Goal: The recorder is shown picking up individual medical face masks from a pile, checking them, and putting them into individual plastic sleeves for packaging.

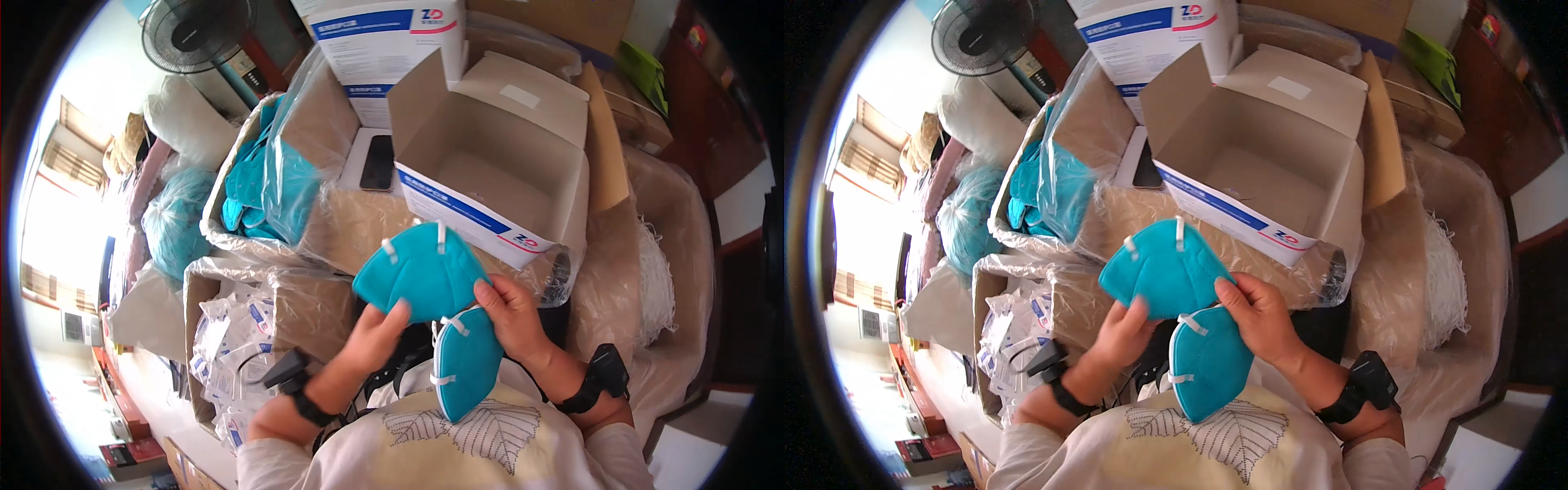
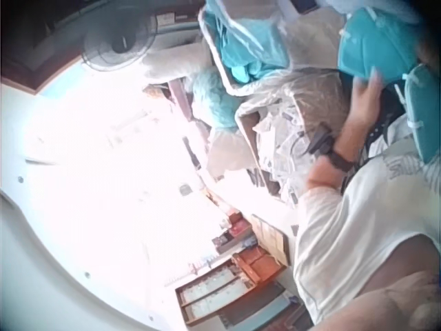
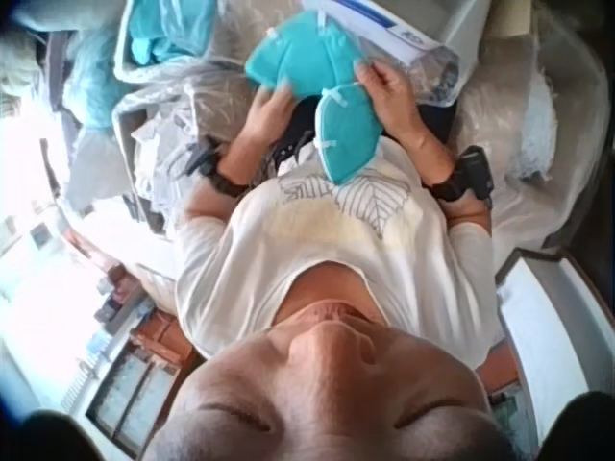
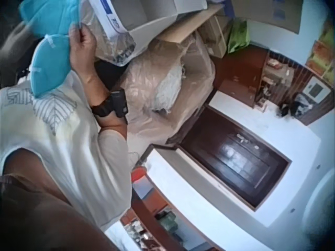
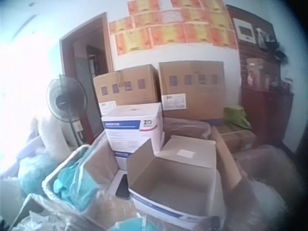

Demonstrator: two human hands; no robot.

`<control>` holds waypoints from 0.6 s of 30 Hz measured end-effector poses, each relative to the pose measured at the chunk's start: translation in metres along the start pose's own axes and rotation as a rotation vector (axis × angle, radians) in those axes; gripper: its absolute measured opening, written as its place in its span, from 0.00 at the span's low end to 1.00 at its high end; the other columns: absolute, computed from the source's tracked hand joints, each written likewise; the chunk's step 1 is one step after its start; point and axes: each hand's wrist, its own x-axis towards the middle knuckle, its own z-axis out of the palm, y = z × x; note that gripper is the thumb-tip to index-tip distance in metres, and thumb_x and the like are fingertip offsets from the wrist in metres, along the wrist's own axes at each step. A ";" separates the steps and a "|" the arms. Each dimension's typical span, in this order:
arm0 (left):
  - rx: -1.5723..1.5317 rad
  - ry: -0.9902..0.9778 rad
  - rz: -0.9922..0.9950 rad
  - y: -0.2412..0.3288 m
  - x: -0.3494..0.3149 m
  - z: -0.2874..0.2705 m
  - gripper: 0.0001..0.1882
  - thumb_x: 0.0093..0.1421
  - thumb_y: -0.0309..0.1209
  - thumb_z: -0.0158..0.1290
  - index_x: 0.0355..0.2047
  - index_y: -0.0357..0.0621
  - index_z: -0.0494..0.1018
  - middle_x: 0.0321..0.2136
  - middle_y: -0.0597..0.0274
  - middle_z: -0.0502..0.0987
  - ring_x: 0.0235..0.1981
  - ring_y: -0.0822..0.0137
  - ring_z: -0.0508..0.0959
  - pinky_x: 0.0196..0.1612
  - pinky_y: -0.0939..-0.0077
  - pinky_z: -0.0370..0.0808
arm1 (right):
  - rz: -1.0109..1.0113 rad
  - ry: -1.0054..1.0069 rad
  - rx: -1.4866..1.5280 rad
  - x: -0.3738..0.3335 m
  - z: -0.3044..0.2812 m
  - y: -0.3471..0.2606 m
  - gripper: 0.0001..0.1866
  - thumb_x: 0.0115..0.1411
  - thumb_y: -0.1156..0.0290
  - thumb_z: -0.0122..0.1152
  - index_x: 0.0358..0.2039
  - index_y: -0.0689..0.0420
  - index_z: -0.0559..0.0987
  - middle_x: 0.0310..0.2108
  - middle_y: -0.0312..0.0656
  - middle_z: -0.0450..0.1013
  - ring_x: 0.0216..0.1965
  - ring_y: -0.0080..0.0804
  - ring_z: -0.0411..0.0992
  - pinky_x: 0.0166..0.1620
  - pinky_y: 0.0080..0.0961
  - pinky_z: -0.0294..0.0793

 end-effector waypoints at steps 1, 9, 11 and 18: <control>-0.053 0.067 -0.002 -0.004 0.013 0.017 0.24 0.62 0.38 0.44 0.54 0.37 0.58 0.48 0.56 0.68 0.50 0.61 0.68 0.52 0.62 0.64 | -0.027 0.026 0.001 -0.005 -0.002 0.003 0.14 0.61 0.61 0.49 0.35 0.60 0.74 0.24 0.30 0.67 0.27 0.13 0.63 0.30 0.12 0.63; 0.474 -0.064 -0.168 -0.003 0.005 0.012 0.17 0.63 0.34 0.43 0.48 0.37 0.65 0.40 0.62 0.72 0.40 0.73 0.70 0.45 0.77 0.67 | 0.315 0.509 0.586 -0.067 -0.104 0.073 0.17 0.63 0.56 0.42 0.43 0.55 0.69 0.35 0.37 0.71 0.35 0.25 0.70 0.40 0.24 0.72; 0.418 -0.069 -0.395 -0.009 -0.005 0.011 0.17 0.63 0.34 0.42 0.48 0.37 0.65 0.41 0.62 0.72 0.41 0.72 0.71 0.46 0.77 0.67 | 0.322 0.574 0.620 -0.078 -0.105 0.076 0.17 0.63 0.56 0.41 0.44 0.54 0.69 0.38 0.36 0.70 0.39 0.27 0.69 0.44 0.27 0.70; 0.165 -0.021 -0.353 -0.058 -0.020 0.031 0.27 0.63 0.45 0.38 0.56 0.39 0.53 0.53 0.55 0.62 0.52 0.62 0.65 0.55 0.67 0.62 | 0.200 0.588 0.683 -0.033 -0.049 0.065 0.16 0.63 0.58 0.43 0.45 0.55 0.67 0.40 0.36 0.67 0.42 0.25 0.65 0.48 0.24 0.65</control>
